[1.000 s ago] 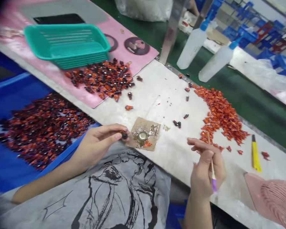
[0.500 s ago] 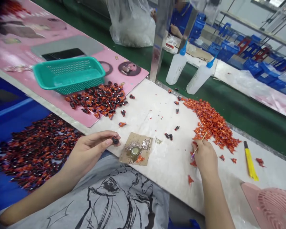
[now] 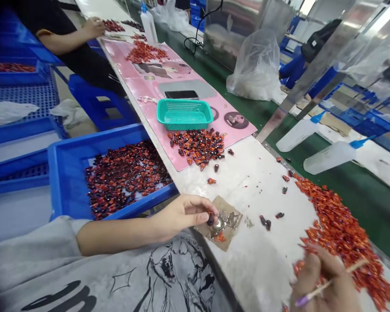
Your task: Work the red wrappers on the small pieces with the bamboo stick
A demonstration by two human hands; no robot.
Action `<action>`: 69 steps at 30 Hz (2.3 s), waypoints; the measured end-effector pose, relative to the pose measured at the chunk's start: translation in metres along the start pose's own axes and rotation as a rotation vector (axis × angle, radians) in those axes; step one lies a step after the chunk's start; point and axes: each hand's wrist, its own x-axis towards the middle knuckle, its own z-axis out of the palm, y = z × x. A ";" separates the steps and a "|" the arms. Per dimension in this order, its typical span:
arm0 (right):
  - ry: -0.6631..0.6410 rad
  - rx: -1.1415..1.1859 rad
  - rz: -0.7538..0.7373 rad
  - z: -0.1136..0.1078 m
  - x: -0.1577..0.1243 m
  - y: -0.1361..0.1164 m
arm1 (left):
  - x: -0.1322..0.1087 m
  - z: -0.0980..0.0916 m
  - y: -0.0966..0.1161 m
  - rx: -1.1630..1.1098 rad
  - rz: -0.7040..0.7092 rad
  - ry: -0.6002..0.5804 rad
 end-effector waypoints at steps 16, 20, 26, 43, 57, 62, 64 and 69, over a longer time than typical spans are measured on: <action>0.044 0.230 -0.426 0.054 -0.066 -0.067 | 0.006 0.011 -0.008 -0.402 -0.264 -0.144; -0.217 0.224 -0.681 0.043 -0.051 -0.062 | 0.014 0.006 0.004 -0.353 -0.371 -0.179; -0.428 0.360 -0.711 0.034 -0.037 -0.051 | 0.017 0.004 0.016 -0.309 -0.455 -0.209; -0.228 0.669 -0.191 0.042 -0.049 -0.084 | 0.003 0.030 0.004 0.150 0.299 -0.187; -0.325 0.502 -0.277 0.038 -0.052 -0.083 | 0.012 0.026 0.024 0.645 0.297 -0.206; -0.344 0.537 -0.332 0.033 -0.048 -0.088 | 0.007 0.027 0.020 0.647 0.375 -0.230; -0.360 0.540 -0.345 0.031 -0.048 -0.085 | 0.006 0.028 0.016 0.623 0.338 -0.221; -0.310 0.581 -0.266 0.026 -0.053 -0.076 | 0.011 0.029 0.016 0.647 0.195 -0.312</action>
